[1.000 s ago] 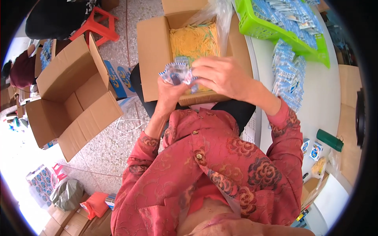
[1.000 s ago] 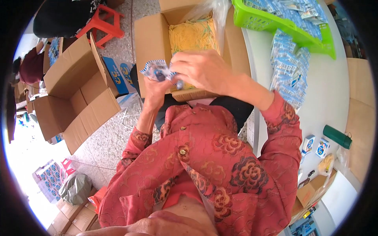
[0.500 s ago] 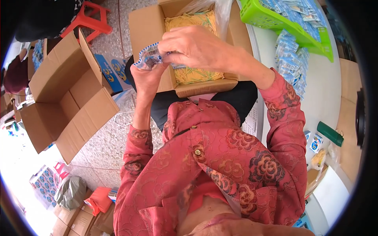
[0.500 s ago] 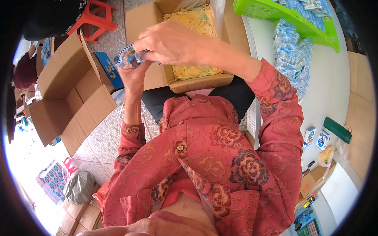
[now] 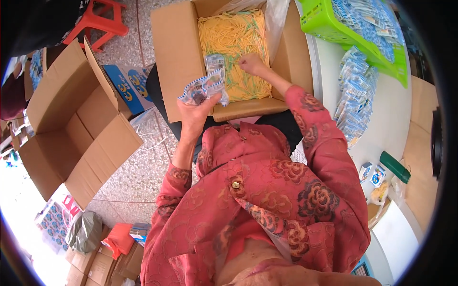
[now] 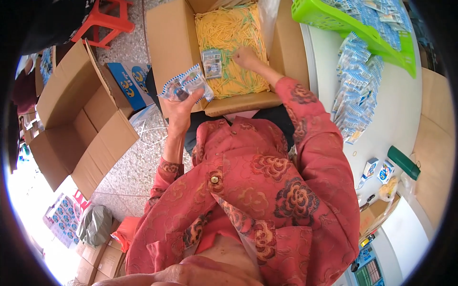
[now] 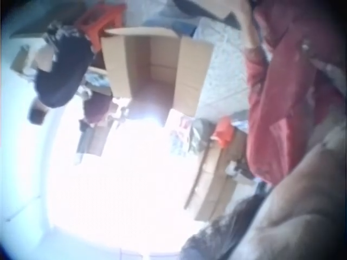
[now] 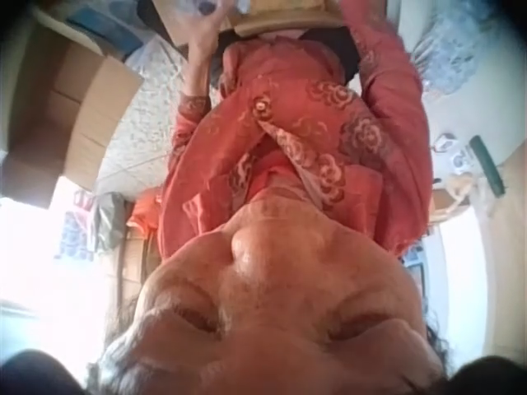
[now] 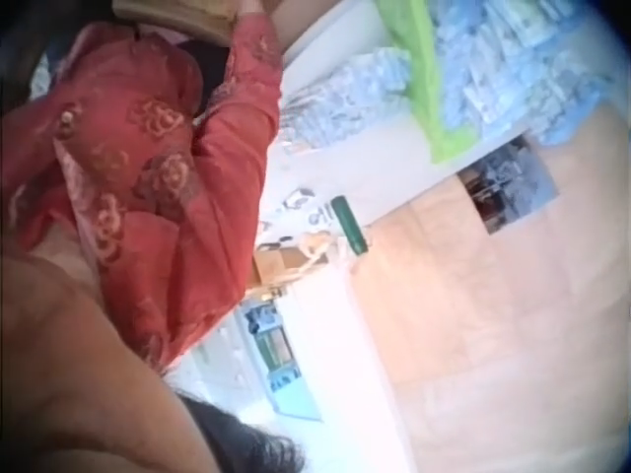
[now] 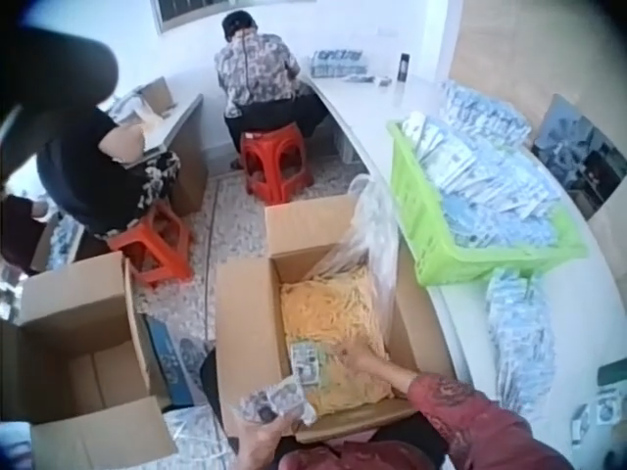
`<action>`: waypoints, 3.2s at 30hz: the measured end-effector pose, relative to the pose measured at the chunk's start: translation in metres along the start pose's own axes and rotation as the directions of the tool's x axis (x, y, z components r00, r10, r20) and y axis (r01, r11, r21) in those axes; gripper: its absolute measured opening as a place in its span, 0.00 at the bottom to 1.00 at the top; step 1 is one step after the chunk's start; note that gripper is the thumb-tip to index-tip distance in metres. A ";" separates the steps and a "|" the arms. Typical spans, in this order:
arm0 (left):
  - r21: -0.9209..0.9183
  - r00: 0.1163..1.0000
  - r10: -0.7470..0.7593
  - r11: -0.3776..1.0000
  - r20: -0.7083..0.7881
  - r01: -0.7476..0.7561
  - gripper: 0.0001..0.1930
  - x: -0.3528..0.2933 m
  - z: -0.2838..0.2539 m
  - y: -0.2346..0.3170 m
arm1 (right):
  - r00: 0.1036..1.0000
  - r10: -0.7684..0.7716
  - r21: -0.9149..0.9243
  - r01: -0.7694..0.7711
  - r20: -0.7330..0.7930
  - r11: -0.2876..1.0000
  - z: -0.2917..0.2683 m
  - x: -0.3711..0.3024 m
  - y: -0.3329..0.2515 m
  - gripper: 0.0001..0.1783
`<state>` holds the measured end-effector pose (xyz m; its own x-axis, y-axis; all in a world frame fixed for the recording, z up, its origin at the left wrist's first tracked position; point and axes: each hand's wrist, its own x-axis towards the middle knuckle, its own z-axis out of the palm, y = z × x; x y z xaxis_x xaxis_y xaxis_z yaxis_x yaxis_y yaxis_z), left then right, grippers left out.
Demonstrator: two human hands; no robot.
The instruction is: Packaging small yellow items into plastic bags and placing them into a cardboard box.
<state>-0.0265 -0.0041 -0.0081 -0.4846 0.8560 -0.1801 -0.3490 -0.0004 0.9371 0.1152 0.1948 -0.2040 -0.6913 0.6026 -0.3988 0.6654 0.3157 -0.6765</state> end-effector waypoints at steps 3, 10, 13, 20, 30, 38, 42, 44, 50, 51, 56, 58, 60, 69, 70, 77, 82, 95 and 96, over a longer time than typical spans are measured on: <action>0.036 0.998 -0.057 0.998 -0.002 0.057 0.13 -0.002 -0.003 -0.004 | 0.995 0.048 -0.236 -0.069 -0.090 0.969 0.030 0.008 0.017 0.11; 0.045 0.993 -0.100 0.994 -0.061 0.103 0.12 -0.004 -0.001 0.004 | 0.930 0.365 -0.343 -0.327 0.050 0.880 0.044 0.015 -0.024 0.12; 0.088 0.990 -0.133 0.987 -0.039 0.136 0.13 0.000 0.000 0.006 | 0.892 0.443 -0.366 -0.442 -0.087 0.819 0.059 0.020 -0.021 0.12; 0.081 0.983 -0.168 0.982 -0.067 0.174 0.13 0.002 -0.005 0.001 | 0.896 0.440 -0.311 -0.435 -0.057 0.845 0.062 0.023 -0.020 0.11; 0.057 0.990 -0.130 0.989 -0.060 0.134 0.15 0.003 -0.008 0.004 | 0.791 0.602 0.209 -0.609 0.103 0.765 0.039 0.023 0.030 0.11; 0.020 0.999 -0.039 0.999 -0.037 0.040 0.21 -0.002 -0.020 0.001 | 0.883 0.386 0.534 -0.470 0.268 0.703 -0.007 -0.011 0.012 0.04; 0.011 0.999 -0.030 0.999 -0.015 0.030 0.21 -0.007 -0.015 0.004 | 0.812 0.330 0.311 -0.510 0.481 0.802 0.015 -0.042 0.005 0.08; -0.033 1.000 -0.014 0.999 -0.026 0.013 0.19 -0.010 -0.012 0.004 | 0.815 0.292 0.414 -0.521 0.500 0.746 0.016 -0.055 -0.009 0.12; -0.017 0.999 0.002 1.000 0.045 -0.002 0.17 -0.019 -0.002 0.011 | 0.805 0.274 0.417 -0.525 0.527 0.742 0.020 -0.058 -0.006 0.12; -0.013 0.998 0.016 1.000 0.058 -0.015 0.17 -0.020 0.000 0.011 | 0.799 0.264 0.421 -0.528 0.540 0.738 0.022 -0.059 -0.004 0.11; 0.000 0.997 -0.010 1.000 0.082 0.010 0.18 -0.028 0.003 0.007 | 0.861 0.225 0.396 -0.422 0.456 0.815 0.015 -0.074 -0.011 0.10; -0.008 0.994 -0.026 1.000 0.108 0.027 0.18 -0.029 0.004 0.005 | 0.895 0.221 0.332 -0.359 0.388 0.872 0.000 -0.077 -0.020 0.09; -0.012 0.994 -0.018 1.000 0.108 0.020 0.17 -0.029 0.006 0.004 | 0.979 0.032 0.610 -0.151 0.202 0.778 -0.028 -0.081 -0.038 0.09; 0.165 0.980 -0.041 0.986 0.196 0.008 0.14 -0.027 0.014 0.002 | 0.947 -0.319 0.756 0.194 0.021 0.625 -0.148 -0.168 -0.194 0.07; 0.202 0.977 -0.051 0.979 0.207 0.008 0.14 -0.027 0.016 0.004 | 0.941 -0.332 0.729 0.187 0.059 0.659 -0.149 -0.172 -0.201 0.08; 0.385 0.963 0.055 0.909 0.263 -0.157 0.07 -0.026 0.017 0.002 | 0.941 -0.328 0.505 0.246 0.078 0.827 -0.141 -0.171 -0.205 0.09; 0.459 0.956 0.078 0.864 0.281 -0.206 0.05 -0.024 0.015 -0.001 | 0.929 -0.368 0.463 0.308 0.044 0.831 -0.137 -0.170 -0.206 0.06; 0.029 0.974 0.012 0.999 0.226 -0.019 0.08 -0.031 0.039 0.013 | 0.789 -0.529 0.127 0.587 -0.313 0.800 -0.126 -0.186 -0.219 0.13; 0.028 0.974 0.014 0.999 0.226 -0.020 0.08 -0.031 0.039 0.014 | 0.788 -0.530 0.126 0.587 -0.313 0.800 -0.127 -0.187 -0.220 0.13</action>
<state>0.0151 -0.0105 0.0223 -0.2958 0.9505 -0.0953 -0.3164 -0.0034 0.9486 0.1341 0.1056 0.0983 -0.8094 0.5370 0.2378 0.0906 0.5142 -0.8529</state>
